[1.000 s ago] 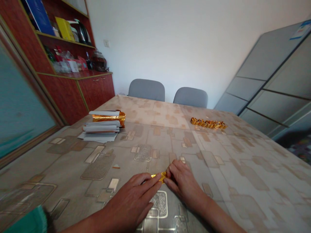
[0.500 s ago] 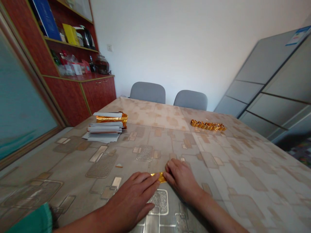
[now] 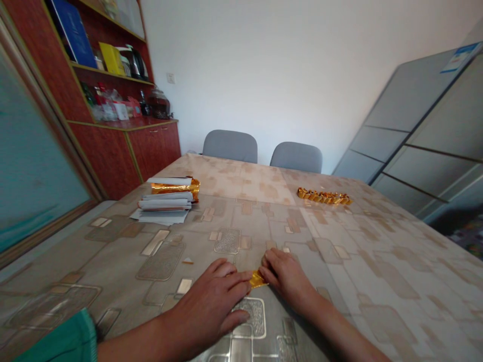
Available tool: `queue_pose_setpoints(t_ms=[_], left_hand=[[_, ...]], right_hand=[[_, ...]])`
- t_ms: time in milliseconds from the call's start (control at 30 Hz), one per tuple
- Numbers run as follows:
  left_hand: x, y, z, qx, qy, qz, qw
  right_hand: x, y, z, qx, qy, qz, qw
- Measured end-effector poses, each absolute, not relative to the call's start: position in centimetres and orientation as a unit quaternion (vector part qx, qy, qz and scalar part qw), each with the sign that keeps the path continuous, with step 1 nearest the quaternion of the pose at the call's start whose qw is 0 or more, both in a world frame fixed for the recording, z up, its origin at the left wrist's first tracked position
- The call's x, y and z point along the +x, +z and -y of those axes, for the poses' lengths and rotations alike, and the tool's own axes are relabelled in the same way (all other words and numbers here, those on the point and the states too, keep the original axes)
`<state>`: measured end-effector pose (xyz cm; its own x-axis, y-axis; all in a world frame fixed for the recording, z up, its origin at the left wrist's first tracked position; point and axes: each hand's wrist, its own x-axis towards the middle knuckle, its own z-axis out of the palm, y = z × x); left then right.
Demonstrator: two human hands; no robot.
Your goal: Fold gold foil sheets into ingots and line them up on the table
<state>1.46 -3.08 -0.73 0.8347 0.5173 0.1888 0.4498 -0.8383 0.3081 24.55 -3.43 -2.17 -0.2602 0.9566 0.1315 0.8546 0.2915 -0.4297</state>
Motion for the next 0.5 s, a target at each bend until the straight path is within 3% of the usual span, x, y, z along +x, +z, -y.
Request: queue_pose_setpoints(t_ms=[267, 500], left_hand=[[4.7, -0.4, 1.2, 0.911, 0.135, -0.369, 0.128], [4.1, -0.9, 0.9, 0.875, 0.145, -0.434, 0.158]], right_hand=[[26.9, -1.2, 2.1, -0.51, 0.279, 0.788, 0.204], [26.6, -1.6, 1.4, -0.493, 0.298, 0.786, 0.225]])
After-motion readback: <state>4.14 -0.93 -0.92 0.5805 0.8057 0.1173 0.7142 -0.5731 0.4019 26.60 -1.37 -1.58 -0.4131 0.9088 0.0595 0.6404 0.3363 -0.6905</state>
